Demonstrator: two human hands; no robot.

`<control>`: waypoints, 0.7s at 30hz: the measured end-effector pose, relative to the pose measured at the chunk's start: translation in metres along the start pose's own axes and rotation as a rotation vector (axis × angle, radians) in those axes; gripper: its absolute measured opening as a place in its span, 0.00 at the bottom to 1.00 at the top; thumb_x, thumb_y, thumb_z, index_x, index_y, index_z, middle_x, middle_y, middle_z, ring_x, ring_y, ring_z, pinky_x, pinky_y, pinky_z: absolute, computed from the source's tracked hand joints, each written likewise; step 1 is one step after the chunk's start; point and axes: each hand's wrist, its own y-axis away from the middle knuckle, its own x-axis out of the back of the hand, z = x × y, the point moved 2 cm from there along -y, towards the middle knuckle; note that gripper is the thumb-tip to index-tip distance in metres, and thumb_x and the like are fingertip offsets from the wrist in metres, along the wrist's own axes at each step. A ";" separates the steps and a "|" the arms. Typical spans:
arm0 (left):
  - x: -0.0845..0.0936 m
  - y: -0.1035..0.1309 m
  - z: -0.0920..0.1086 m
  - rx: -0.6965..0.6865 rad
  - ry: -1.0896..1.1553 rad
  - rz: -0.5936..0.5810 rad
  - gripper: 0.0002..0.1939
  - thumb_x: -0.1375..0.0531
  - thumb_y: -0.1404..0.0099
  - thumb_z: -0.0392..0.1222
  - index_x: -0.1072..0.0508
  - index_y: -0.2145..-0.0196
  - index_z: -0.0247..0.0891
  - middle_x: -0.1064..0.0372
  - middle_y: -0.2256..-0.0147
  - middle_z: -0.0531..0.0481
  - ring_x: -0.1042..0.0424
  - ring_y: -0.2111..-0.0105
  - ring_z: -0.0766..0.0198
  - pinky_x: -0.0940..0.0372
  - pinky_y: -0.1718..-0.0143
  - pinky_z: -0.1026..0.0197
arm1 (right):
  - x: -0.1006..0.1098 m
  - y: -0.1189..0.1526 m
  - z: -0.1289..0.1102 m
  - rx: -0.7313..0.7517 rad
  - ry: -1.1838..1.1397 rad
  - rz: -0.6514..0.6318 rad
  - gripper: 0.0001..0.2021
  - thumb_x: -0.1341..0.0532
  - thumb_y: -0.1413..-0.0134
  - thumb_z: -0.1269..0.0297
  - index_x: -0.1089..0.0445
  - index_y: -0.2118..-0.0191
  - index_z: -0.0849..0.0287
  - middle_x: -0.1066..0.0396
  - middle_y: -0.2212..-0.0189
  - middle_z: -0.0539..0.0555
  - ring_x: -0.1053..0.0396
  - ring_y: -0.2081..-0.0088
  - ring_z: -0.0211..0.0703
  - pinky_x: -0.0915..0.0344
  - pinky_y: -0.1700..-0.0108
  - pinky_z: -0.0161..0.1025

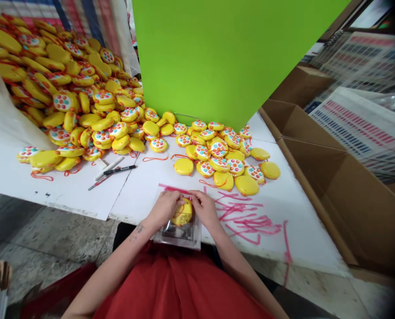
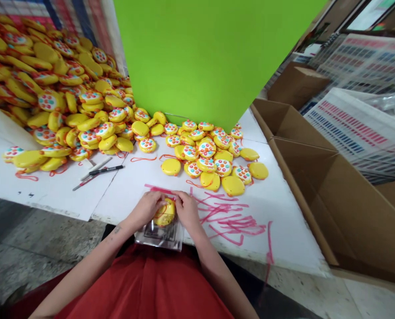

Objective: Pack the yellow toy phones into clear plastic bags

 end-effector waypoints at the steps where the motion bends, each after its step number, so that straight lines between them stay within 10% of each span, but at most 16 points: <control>1: 0.002 0.000 0.003 0.001 -0.042 0.000 0.06 0.44 0.34 0.39 0.31 0.68 0.36 0.29 0.69 0.48 0.31 0.66 0.59 0.38 0.57 0.55 | -0.001 0.001 -0.001 0.003 -0.032 0.045 0.13 0.48 0.42 0.64 0.28 0.58 0.56 0.24 0.61 0.54 0.28 0.60 0.45 0.32 0.57 0.43; 9: 0.012 0.023 -0.001 0.161 0.285 0.452 0.20 0.44 0.34 0.48 0.38 0.49 0.37 0.36 0.50 0.40 0.36 0.51 0.56 0.37 0.51 0.51 | -0.001 0.005 -0.008 -0.096 -0.360 0.180 0.14 0.46 0.41 0.55 0.33 0.55 0.57 0.29 0.71 0.52 0.30 0.75 0.40 0.30 0.72 0.39; 13: 0.000 0.027 -0.015 0.379 0.672 0.293 0.25 0.43 0.37 0.51 0.39 0.46 0.36 0.33 0.53 0.41 0.30 0.61 0.61 0.33 0.62 0.58 | 0.000 0.007 -0.009 -0.068 -0.373 0.196 0.15 0.47 0.40 0.55 0.33 0.54 0.57 0.30 0.73 0.51 0.30 0.74 0.41 0.30 0.71 0.40; 17: -0.003 0.024 -0.012 0.402 0.793 0.174 0.16 0.45 0.37 0.52 0.29 0.66 0.35 0.28 0.67 0.47 0.29 0.67 0.62 0.34 0.65 0.60 | 0.009 0.005 -0.020 0.088 -0.153 0.246 0.14 0.48 0.39 0.60 0.32 0.52 0.56 0.28 0.60 0.58 0.29 0.59 0.45 0.30 0.55 0.46; 21: 0.003 0.020 0.002 0.391 0.800 0.146 0.14 0.45 0.37 0.49 0.28 0.63 0.36 0.26 0.65 0.47 0.27 0.65 0.60 0.33 0.63 0.60 | 0.015 0.003 -0.040 0.345 0.117 0.184 0.12 0.46 0.40 0.65 0.28 0.54 0.52 0.26 0.58 0.55 0.35 0.51 0.48 0.39 0.45 0.51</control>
